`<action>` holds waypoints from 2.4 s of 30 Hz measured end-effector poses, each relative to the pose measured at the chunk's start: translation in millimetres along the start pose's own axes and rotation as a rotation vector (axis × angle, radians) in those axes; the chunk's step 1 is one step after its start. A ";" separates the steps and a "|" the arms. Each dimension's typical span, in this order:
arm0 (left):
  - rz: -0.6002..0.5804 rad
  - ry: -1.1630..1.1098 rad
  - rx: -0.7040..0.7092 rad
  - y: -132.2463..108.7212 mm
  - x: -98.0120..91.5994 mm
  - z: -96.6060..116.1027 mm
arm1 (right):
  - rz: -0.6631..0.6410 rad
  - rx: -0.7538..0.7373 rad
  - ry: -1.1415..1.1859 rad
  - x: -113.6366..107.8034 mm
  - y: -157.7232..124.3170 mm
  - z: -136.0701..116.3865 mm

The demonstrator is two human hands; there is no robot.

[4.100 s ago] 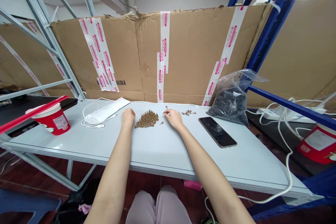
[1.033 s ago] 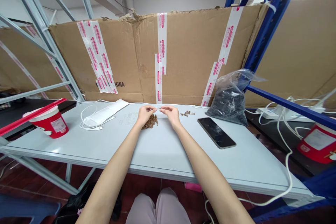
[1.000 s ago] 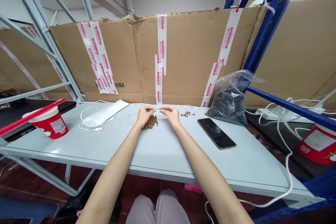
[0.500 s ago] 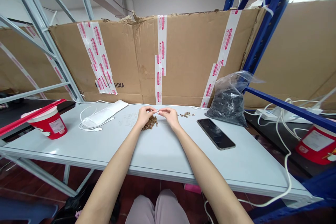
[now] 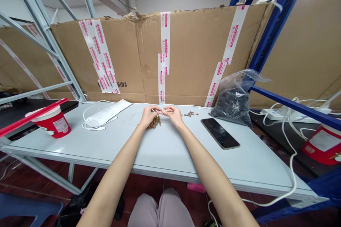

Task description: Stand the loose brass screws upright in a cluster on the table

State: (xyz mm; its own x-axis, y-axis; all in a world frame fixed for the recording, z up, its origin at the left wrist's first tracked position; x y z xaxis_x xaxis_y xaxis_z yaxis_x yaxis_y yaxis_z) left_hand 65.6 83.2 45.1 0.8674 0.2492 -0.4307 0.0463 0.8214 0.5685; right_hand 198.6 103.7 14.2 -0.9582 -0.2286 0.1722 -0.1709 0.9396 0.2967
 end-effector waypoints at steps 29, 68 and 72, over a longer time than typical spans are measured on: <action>0.068 -0.025 -0.017 -0.4 -4.4 4.7 | -0.210 -0.049 -0.283 17.8 -7.6 -1.4; -0.101 -0.059 -0.035 -1.6 6.6 1.0 | -0.261 0.019 -0.279 13.1 -6.3 11.5; -0.093 -0.027 -0.034 -1.1 5.8 -0.7 | -0.257 0.039 -0.272 12.9 -4.5 14.1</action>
State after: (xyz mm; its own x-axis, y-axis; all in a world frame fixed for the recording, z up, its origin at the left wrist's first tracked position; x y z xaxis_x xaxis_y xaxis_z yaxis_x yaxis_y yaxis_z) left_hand 70.3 84.1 41.5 0.8734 0.1577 -0.4608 0.1107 0.8571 0.5031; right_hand 183.7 100.1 1.8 -0.9078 -0.3874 -0.1605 -0.4176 0.8704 0.2610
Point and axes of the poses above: each hand's wrist, its own y-axis towards the middle knuckle, its own x-axis out of the palm, z = x × y, the point moved 7 cm from there along y, towards the middle knuckle, and after that the axes turned 1 degree about z, right-handed, at the moved point
